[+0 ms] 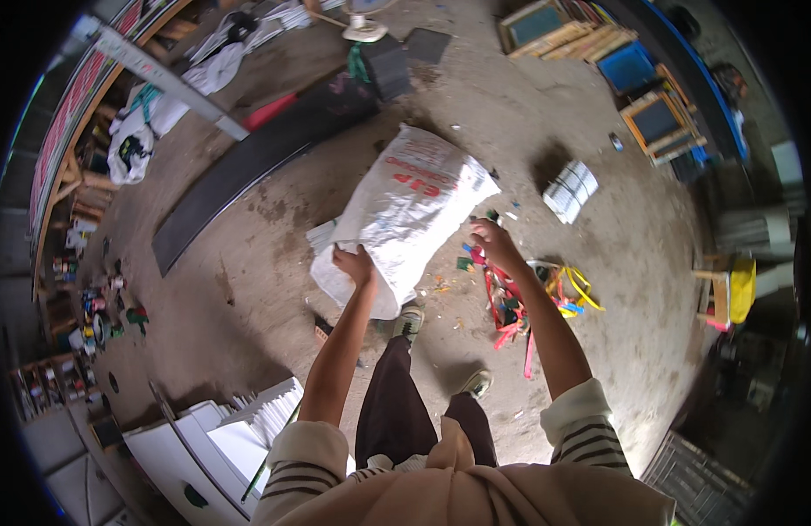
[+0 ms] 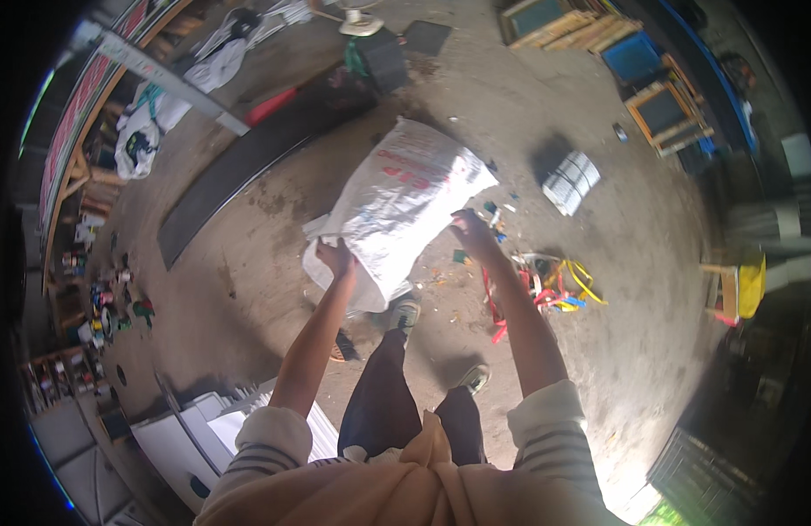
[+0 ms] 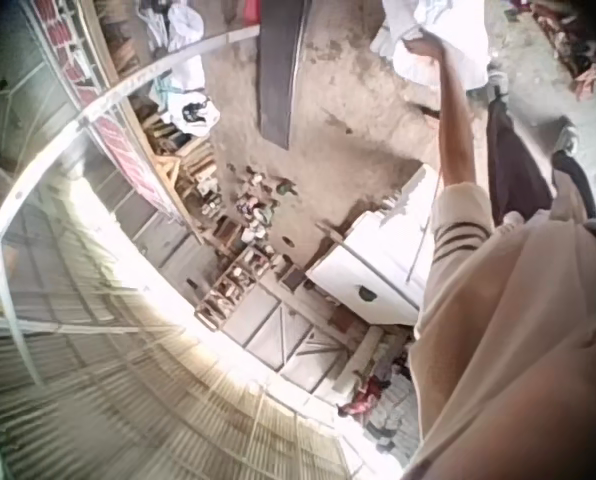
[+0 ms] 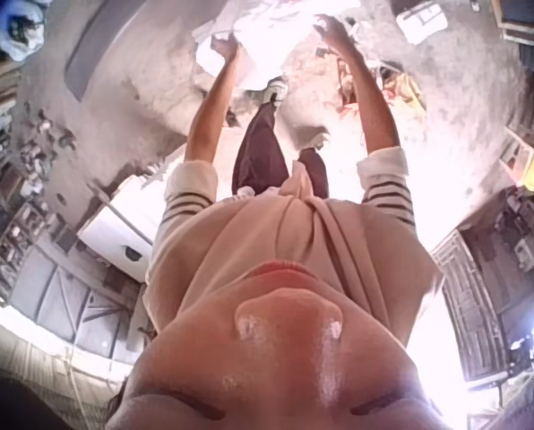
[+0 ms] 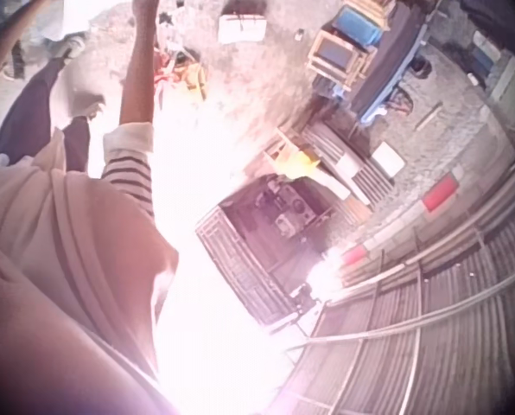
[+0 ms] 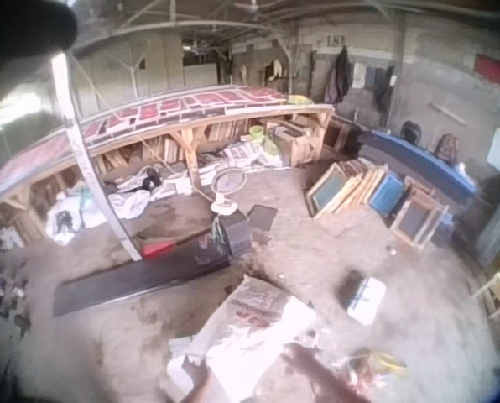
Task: The person cleans a workshop floor by sweeping debris with a broom and dustpan, then collects colorful plastic strips and other scraps by hand into a white sack. The person also handles a green-handled broom and moves around stacks of white boards and other materials.
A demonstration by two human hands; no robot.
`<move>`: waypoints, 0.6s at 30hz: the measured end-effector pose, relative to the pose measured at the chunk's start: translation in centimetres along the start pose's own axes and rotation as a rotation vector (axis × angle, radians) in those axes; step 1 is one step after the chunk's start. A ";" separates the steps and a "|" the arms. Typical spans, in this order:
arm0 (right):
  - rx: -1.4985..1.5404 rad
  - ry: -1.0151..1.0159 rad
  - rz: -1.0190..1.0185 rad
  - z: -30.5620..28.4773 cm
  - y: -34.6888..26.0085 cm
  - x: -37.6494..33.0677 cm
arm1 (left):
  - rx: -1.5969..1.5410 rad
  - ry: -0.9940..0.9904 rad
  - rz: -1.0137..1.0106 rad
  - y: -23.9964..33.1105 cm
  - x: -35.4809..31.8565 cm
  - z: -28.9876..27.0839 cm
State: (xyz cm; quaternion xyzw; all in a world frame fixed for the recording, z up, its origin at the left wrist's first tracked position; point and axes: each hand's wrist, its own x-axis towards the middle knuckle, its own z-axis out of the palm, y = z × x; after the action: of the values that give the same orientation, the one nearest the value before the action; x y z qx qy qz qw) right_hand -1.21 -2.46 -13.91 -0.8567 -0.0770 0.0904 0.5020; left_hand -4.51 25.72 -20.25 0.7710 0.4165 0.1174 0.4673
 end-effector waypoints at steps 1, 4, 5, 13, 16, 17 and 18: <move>-0.003 0.059 0.093 -2.9 2.9 -2.6 | 0.024 0.027 0.127 1.3 -2.6 0.8; -0.183 0.205 0.228 -10.6 10.1 -11.0 | 0.166 -0.003 0.381 3.0 -9.1 2.9; -0.145 0.240 0.358 -12.7 11.8 -13.7 | 0.156 -0.044 0.458 2.8 -10.8 3.6; -0.189 0.587 0.674 -22.9 27.2 -38.0 | 0.307 -0.385 0.570 -5.8 -26.4 13.2; -0.232 0.611 0.865 -23.2 31.9 -45.2 | 0.411 -0.504 0.509 -9.9 -32.8 16.2; -0.239 0.613 0.913 -23.1 33.7 -46.7 | 0.431 -0.547 0.474 -10.8 -34.5 17.4; -0.245 0.612 0.961 -22.8 35.4 -48.0 | 0.444 -0.571 0.483 -11.8 -35.9 18.5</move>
State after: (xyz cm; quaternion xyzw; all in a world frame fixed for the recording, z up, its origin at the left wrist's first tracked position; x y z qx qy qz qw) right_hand -41.09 -49.55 -30.19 -0.8345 0.4590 0.0466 0.3013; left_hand -22.66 -10.23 -32.33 0.9296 0.0932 -0.0869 0.3459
